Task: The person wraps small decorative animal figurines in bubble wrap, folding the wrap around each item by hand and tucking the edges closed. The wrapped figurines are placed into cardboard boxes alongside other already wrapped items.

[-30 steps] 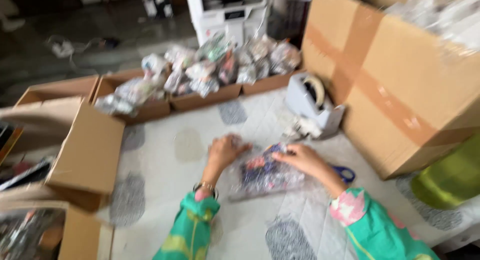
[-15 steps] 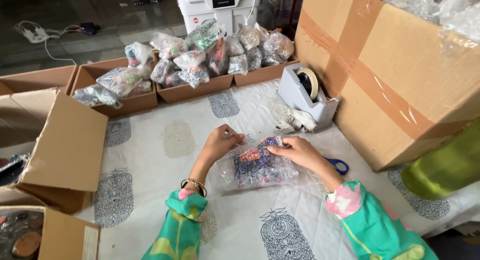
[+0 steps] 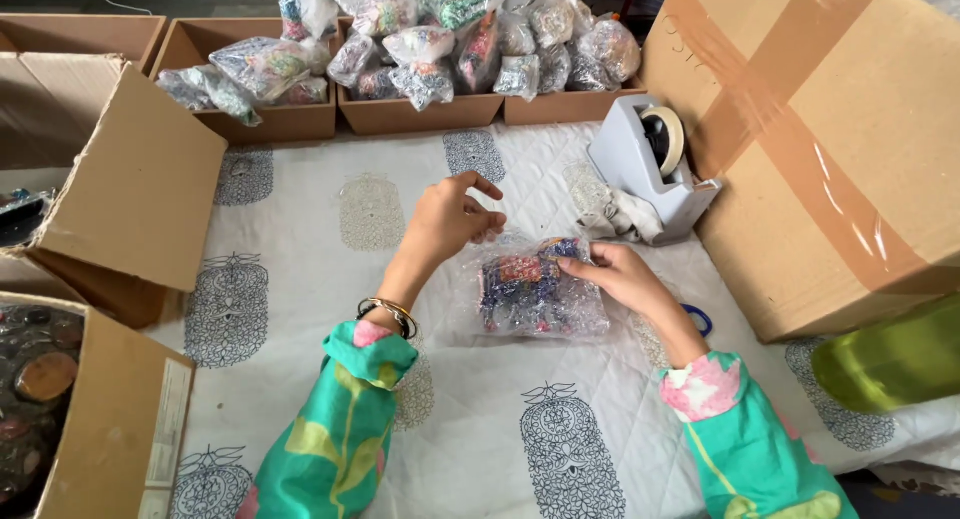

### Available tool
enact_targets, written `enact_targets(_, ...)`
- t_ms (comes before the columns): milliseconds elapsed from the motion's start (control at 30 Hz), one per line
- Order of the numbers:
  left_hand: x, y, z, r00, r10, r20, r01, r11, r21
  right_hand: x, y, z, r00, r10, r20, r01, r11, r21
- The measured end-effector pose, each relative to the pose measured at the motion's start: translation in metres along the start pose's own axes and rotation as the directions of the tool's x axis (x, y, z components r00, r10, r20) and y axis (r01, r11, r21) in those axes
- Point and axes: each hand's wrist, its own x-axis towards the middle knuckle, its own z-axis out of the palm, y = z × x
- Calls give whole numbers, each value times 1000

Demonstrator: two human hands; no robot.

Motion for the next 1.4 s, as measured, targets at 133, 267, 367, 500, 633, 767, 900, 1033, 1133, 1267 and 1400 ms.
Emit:
enact_targets(133,2,-5,-6,993,-46,110,64,983,-174,-6,-14,-2,1000,-3,-7,3,1000,4)
enact_targets(267,-3,4,-6,990,12,140,13,984,-176,-15,-27,0,987,-53,-155,0,947,-322)
enact_targets(367,-8,19,-7,991,22,130,-13,998,-66,-25,-56,6,936,-161,-313,55,945,-322)
enact_targets(500,-12,29,1,989,84,120,-83,996,-5,-29,-74,18,815,-549,-184,478,818,-320)
enact_targets(633,-22,35,21,963,260,76,-270,947,173,-29,-74,23,863,-500,-71,475,852,-218)
enact_targets(767,-33,38,41,942,334,-20,-315,907,280,-22,-65,19,839,-538,-85,502,824,-264)
enact_targets(900,-41,28,60,945,321,63,-309,814,491,-17,-41,27,884,-466,-31,455,875,-165)
enact_targets(1033,-49,22,59,942,260,210,-333,795,507,-19,-46,23,879,-475,21,464,847,-260)
enact_targets(1133,-54,29,54,913,282,294,-388,823,416,-31,-89,20,839,-542,55,539,813,-220)
enact_targets(1267,-68,33,69,889,188,417,-381,810,446,-27,-73,23,886,-443,136,448,894,-2)
enact_targets(1400,-75,45,73,890,223,397,-406,785,468,-23,-63,18,855,-496,154,516,842,-156)
